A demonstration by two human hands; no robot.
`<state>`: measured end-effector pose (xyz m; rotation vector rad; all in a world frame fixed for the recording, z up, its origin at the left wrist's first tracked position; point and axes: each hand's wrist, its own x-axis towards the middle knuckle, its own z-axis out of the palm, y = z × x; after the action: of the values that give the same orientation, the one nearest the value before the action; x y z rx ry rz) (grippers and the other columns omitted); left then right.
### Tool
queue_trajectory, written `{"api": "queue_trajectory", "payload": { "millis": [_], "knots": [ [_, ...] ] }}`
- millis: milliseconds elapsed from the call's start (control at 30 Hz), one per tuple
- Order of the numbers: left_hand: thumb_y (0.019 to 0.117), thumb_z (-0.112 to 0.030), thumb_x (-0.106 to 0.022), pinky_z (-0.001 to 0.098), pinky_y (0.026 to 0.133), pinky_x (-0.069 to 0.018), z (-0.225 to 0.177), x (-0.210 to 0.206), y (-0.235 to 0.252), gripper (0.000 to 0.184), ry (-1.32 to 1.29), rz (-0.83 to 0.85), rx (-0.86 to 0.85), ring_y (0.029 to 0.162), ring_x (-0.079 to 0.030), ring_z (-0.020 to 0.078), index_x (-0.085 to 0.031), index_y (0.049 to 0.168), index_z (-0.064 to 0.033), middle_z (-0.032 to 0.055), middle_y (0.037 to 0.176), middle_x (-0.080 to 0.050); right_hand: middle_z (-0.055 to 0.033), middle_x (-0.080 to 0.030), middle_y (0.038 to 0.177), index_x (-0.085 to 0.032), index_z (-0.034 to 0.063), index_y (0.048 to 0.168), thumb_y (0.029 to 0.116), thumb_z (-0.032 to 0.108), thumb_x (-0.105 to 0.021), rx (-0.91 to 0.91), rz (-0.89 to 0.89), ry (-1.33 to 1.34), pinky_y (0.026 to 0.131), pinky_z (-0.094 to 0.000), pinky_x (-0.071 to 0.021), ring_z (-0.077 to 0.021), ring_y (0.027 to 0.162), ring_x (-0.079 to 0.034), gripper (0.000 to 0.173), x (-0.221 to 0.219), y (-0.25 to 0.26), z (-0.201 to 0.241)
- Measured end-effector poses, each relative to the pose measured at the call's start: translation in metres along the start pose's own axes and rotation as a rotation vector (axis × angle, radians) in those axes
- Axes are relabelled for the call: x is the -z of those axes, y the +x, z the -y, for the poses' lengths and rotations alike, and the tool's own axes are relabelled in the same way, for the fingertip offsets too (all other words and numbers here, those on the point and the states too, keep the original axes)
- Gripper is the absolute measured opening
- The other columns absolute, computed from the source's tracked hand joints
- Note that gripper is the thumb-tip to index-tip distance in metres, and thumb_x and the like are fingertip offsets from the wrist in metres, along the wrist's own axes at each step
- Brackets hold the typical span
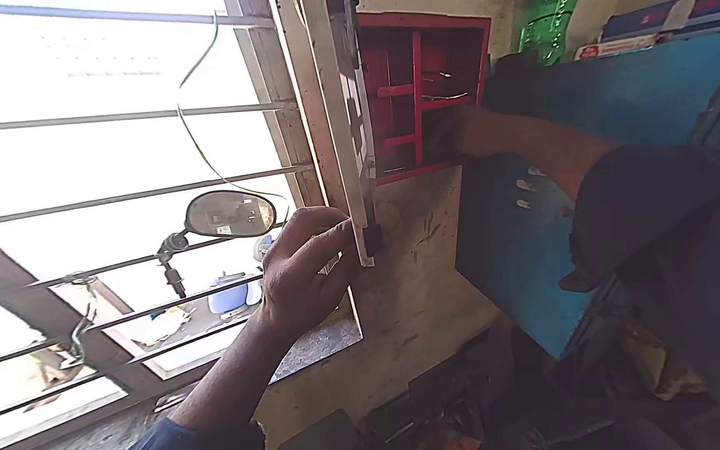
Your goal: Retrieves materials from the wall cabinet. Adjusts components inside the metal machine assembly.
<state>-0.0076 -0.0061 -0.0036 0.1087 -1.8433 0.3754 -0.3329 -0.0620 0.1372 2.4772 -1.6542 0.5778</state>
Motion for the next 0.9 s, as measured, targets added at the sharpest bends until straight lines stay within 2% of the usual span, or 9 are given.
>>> {"api": "queue_trajectory", "payload": {
  "millis": [200, 300, 433, 500, 567, 667, 733, 800, 900],
  "knots": [
    [0.0953, -0.010, -0.070, 0.0229, 0.093, -0.0530, 0.000, -0.001, 0.001, 0.019, -0.007, 0.004, -0.009, 0.111, -0.061, 0.0084, -0.068, 0.114, -0.0105, 0.0035, 0.114, -0.062, -0.0147, -0.072, 0.097, -0.076, 0.0030, 0.098, 0.0987, 0.009, -0.064, 0.119, -0.025, -0.166, 0.090, -0.0513, -0.0500, -0.0292, 0.096, -0.067, 0.013, -0.010, 0.009, 0.003],
    [0.0951, -0.009, -0.070, 0.0228, 0.092, -0.0533, 0.000, -0.001, 0.000, 0.017, 0.000, -0.002, -0.006, 0.108, -0.061, 0.0088, -0.070, 0.112, -0.0080, 0.0055, 0.112, -0.063, -0.0181, -0.070, 0.100, -0.073, -0.0005, 0.101, 0.0968, 0.011, -0.069, 0.103, -0.057, -0.189, 0.093, -0.0528, -0.0495, -0.0330, 0.099, -0.066, 0.013, -0.015, 0.013, 0.008],
    [0.0951, -0.010, -0.070, 0.0230, 0.091, -0.0523, 0.000, -0.006, 0.002, 0.017, 0.031, -0.022, -0.020, 0.109, -0.060, 0.0099, -0.070, 0.112, -0.0093, 0.0068, 0.119, -0.059, -0.0230, -0.070, 0.109, -0.072, -0.0017, 0.107, 0.0938, 0.001, -0.065, 0.073, -0.185, -0.250, 0.099, -0.0592, -0.0481, -0.0407, 0.110, -0.065, 0.015, -0.018, 0.006, 0.001],
    [0.0968, -0.015, -0.068, 0.0293, 0.102, -0.0496, -0.001, -0.012, 0.004, 0.019, 0.087, -0.015, -0.051, 0.125, -0.054, 0.0130, -0.069, 0.116, -0.0141, 0.0075, 0.137, -0.053, -0.0217, -0.071, 0.108, -0.071, -0.0009, 0.107, 0.0960, 0.001, -0.060, 0.051, -0.252, -0.262, 0.097, -0.0580, -0.0506, -0.0391, 0.109, -0.067, 0.016, -0.020, -0.002, -0.005],
    [0.0980, -0.017, -0.065, 0.0421, 0.117, -0.0417, -0.004, -0.025, 0.011, 0.021, 0.133, 0.027, -0.107, 0.146, -0.042, 0.0231, -0.068, 0.119, -0.0151, 0.0107, 0.151, -0.048, -0.0238, -0.069, 0.112, -0.070, -0.0032, 0.113, 0.0971, -0.002, -0.055, -0.057, -0.262, -0.273, 0.097, -0.0569, -0.0506, -0.0408, 0.111, -0.066, 0.022, -0.019, -0.020, 0.000],
    [0.0977, -0.016, -0.065, 0.0564, 0.122, -0.0349, -0.012, -0.061, 0.033, 0.029, 0.170, 0.125, -0.176, 0.149, -0.039, 0.0357, -0.071, 0.126, -0.0132, 0.0162, 0.155, -0.050, -0.0248, -0.071, 0.110, -0.071, -0.0014, 0.115, 0.0986, 0.000, -0.055, -0.129, -0.353, -0.194, 0.092, -0.0592, -0.0537, -0.0425, 0.107, -0.069, 0.023, -0.022, -0.052, 0.003],
    [0.0999, -0.022, -0.061, 0.0597, 0.124, -0.0267, -0.012, -0.091, 0.047, 0.043, 0.296, 0.263, -0.148, 0.153, -0.033, 0.0317, -0.061, 0.143, -0.0202, 0.0109, 0.162, -0.042, -0.0203, -0.072, 0.108, -0.072, 0.0046, 0.111, 0.1016, 0.008, -0.056, -0.218, -0.455, -0.131, 0.086, -0.0601, -0.0553, -0.0395, 0.104, -0.070, 0.019, -0.028, -0.072, 0.003],
    [0.0987, -0.027, -0.059, 0.0620, 0.125, -0.0158, 0.001, -0.126, 0.054, 0.063, 0.441, 0.410, -0.073, 0.158, -0.022, 0.0285, -0.041, 0.159, -0.0240, 0.0056, 0.170, -0.028, -0.0174, -0.071, 0.100, -0.071, 0.0049, 0.105, 0.0991, 0.012, -0.061, -0.416, -0.516, 0.016, 0.080, -0.0579, -0.0535, -0.0354, 0.096, -0.070, 0.013, -0.035, -0.100, 0.006],
    [0.0955, -0.015, -0.063, 0.0653, 0.124, -0.0068, 0.035, -0.169, 0.052, 0.077, 0.648, 0.524, 0.015, 0.160, -0.013, 0.0262, -0.028, 0.164, -0.0180, 0.0016, 0.173, -0.019, -0.0116, -0.073, 0.101, -0.072, 0.0067, 0.115, 0.1016, 0.009, -0.058, -0.550, -0.463, 0.359, 0.076, -0.0465, -0.0586, -0.0237, 0.084, -0.070, 0.019, -0.078, -0.157, 0.003]
  ]
}}
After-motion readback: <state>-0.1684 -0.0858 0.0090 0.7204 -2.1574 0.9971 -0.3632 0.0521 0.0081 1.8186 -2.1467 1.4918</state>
